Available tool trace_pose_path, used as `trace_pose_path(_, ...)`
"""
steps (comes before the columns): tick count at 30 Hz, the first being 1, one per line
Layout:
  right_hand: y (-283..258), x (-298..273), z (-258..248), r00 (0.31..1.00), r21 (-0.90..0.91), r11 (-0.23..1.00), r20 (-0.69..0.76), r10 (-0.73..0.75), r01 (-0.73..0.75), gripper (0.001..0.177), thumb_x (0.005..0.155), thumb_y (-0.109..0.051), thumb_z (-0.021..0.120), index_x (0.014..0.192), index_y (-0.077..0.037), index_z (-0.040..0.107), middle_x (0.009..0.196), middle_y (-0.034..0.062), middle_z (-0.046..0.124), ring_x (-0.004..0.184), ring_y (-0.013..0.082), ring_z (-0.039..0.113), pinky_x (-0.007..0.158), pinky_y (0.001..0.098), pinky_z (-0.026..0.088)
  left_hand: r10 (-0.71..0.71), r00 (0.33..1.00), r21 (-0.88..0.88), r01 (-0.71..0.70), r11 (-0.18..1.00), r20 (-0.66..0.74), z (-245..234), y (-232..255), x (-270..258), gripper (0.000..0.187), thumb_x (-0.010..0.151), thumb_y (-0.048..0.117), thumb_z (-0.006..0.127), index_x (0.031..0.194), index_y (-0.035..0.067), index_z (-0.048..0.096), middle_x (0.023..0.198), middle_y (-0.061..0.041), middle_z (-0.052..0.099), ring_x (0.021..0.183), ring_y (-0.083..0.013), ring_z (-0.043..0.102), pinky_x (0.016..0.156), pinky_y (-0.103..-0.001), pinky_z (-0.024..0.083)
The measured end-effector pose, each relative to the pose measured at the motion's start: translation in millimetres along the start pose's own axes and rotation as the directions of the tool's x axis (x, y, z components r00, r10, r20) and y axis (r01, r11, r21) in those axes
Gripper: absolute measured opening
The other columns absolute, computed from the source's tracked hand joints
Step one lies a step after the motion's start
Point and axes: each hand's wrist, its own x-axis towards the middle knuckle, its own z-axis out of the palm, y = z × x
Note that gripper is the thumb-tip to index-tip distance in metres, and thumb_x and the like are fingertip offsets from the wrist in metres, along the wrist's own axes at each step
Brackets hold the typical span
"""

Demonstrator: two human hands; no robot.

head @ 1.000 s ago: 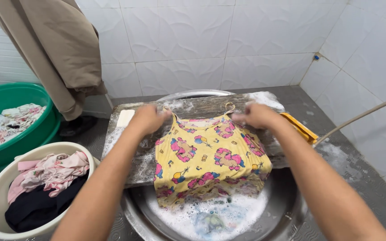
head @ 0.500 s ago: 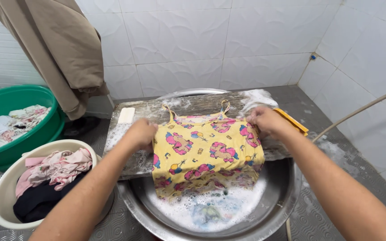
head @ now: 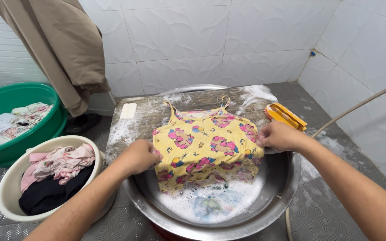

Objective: The person washes a yellow garment by hand in a basin of soapy water, scrubbing it against a wooden board with a brush. They turn the garment over to scrub both sides before rinsing it back in the basin.

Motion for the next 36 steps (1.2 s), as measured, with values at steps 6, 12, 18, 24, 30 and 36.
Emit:
trace_pose_path(6,-8,-22,0,1.0,0.431,0.902,-0.019,-0.013,0.02,0.02,0.091,-0.017,0.071,0.081,-0.004,0.059,0.06,0.0043,0.057,0.049,0.0146,0.052,0.043,0.0297,0.04,0.02,1.0,-0.444,-0.008,0.896,0.022,13,-24,9,0.022,0.09,0.026,0.068,0.091,0.004,0.071,0.076,-0.01,0.073,0.07,-0.0189,0.07,0.068,-0.035,0.057)
trace_pose_path(12,12,-34,1,0.998,0.784,0.62,0.058,-0.026,-0.029,0.008,0.095,-0.012,0.056,0.092,-0.007,0.051,0.064,0.001,0.057,0.044,0.0164,0.055,0.038,0.0304,0.04,-0.054,0.98,-0.756,0.183,0.629,0.191,4,-31,-8,0.013,0.099,0.019,0.058,0.097,0.006,0.055,0.067,-0.007,0.062,0.052,-0.0155,0.055,0.05,-0.031,0.047)
trace_pose_path(18,16,-34,-9,0.995,0.592,0.804,0.099,-0.001,-0.058,0.008,0.094,-0.013,0.062,0.094,-0.008,0.056,0.058,0.0015,0.052,0.043,0.0155,0.052,0.04,0.0307,0.042,0.105,0.994,-0.37,-0.092,0.925,0.015,18,-59,4,0.023,0.093,0.023,0.068,0.1,0.003,0.059,0.072,-0.011,0.064,0.063,-0.0232,0.062,0.059,-0.039,0.05)
trace_pose_path(24,-28,-3,1,0.946,-0.136,0.99,-0.315,-0.079,0.038,0.041,0.082,-0.044,0.077,0.088,-0.005,0.069,0.076,0.0109,0.073,0.069,0.0232,0.071,0.065,0.0389,0.056,0.044,0.983,0.173,-0.013,0.985,-0.177,-8,15,-6,0.043,0.09,0.037,0.069,0.112,0.0,0.064,0.107,-0.021,0.068,0.105,-0.037,0.066,0.093,-0.048,0.053)
trace_pose_path(30,-91,26,58,0.796,-0.325,0.946,-0.575,-0.19,-0.009,0.071,0.084,-0.061,0.077,0.104,0.006,0.066,0.099,0.0258,0.069,0.094,0.0407,0.068,0.079,0.0539,0.054,0.078,0.931,0.18,-0.013,0.984,-0.356,24,45,23,0.057,0.09,0.046,0.07,0.116,-0.003,0.06,0.118,-0.024,0.062,0.114,-0.0409,0.061,0.097,-0.05,0.05)
trace_pose_path(36,-98,61,64,0.856,-0.295,0.956,-0.493,-0.156,0.004,0.039,0.101,-0.04,0.06,0.1,-0.004,0.075,0.096,0.0206,0.073,0.094,0.0382,0.069,0.086,0.0518,0.053,0.098,0.926,0.034,-0.092,0.995,-0.364,38,28,81,0.034,0.093,0.027,0.064,0.113,-0.001,0.067,0.111,-0.025,0.066,0.106,-0.0419,0.065,0.094,-0.051,0.052)
